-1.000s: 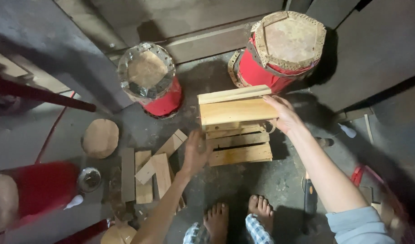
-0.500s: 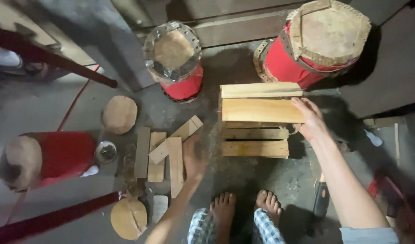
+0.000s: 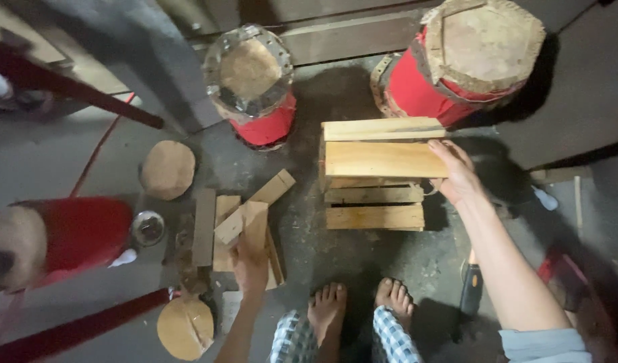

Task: Assembling a small wooden crate by fitting slats together on the floor of a workshop.

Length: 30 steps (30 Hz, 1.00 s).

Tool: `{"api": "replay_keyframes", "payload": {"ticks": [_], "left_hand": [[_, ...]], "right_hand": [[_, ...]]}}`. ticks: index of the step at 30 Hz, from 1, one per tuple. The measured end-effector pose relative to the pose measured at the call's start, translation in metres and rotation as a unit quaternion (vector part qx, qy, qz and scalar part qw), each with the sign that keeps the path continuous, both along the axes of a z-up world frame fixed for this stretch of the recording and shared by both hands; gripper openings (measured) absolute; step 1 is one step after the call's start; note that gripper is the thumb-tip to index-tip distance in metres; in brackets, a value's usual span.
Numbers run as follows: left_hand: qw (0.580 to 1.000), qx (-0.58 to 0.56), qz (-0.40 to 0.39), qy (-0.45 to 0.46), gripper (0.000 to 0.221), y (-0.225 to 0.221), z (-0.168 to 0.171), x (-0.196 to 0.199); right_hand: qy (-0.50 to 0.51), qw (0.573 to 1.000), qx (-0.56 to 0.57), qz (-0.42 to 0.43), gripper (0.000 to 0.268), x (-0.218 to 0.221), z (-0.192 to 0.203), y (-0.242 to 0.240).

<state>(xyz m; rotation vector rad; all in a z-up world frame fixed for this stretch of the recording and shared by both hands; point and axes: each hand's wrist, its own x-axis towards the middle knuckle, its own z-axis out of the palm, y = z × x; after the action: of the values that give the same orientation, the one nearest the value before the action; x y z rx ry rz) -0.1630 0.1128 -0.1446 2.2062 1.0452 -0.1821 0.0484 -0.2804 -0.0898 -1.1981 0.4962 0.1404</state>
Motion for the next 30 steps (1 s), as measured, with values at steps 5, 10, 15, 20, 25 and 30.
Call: {"api": "replay_keyframes", "payload": {"ticks": [5,10,15,20,25,30], "left_hand": [[0.985,0.029,-0.16,-0.06,0.048,0.004,0.004,-0.007],[0.86,0.096,-0.499,-0.049,0.047,-0.066,0.035,0.047],[0.804,0.041,-0.569,-0.166,0.037,-0.139,-0.008,0.107],[0.761,0.11,-0.63,-0.107,0.05,-0.155,-0.054,0.14],[0.762,0.141,-0.622,-0.108,0.04,-0.17,-0.039,0.154],[0.749,0.206,-0.619,-0.119,0.048,-0.165,-0.064,0.15]], "right_hand": [[0.069,0.998,-0.01,-0.008,0.022,0.014,-0.013,-0.007],[0.015,0.999,0.032,0.019,0.014,0.026,-0.012,-0.007],[0.011,0.999,0.033,0.017,0.02,0.033,0.001,-0.008],[0.019,0.999,0.044,0.024,0.021,0.032,0.003,-0.006],[0.002,0.998,0.05,0.034,0.019,0.041,-0.013,-0.013],[-0.005,0.998,0.048,0.046,0.018,0.04,-0.021,-0.02]]}}
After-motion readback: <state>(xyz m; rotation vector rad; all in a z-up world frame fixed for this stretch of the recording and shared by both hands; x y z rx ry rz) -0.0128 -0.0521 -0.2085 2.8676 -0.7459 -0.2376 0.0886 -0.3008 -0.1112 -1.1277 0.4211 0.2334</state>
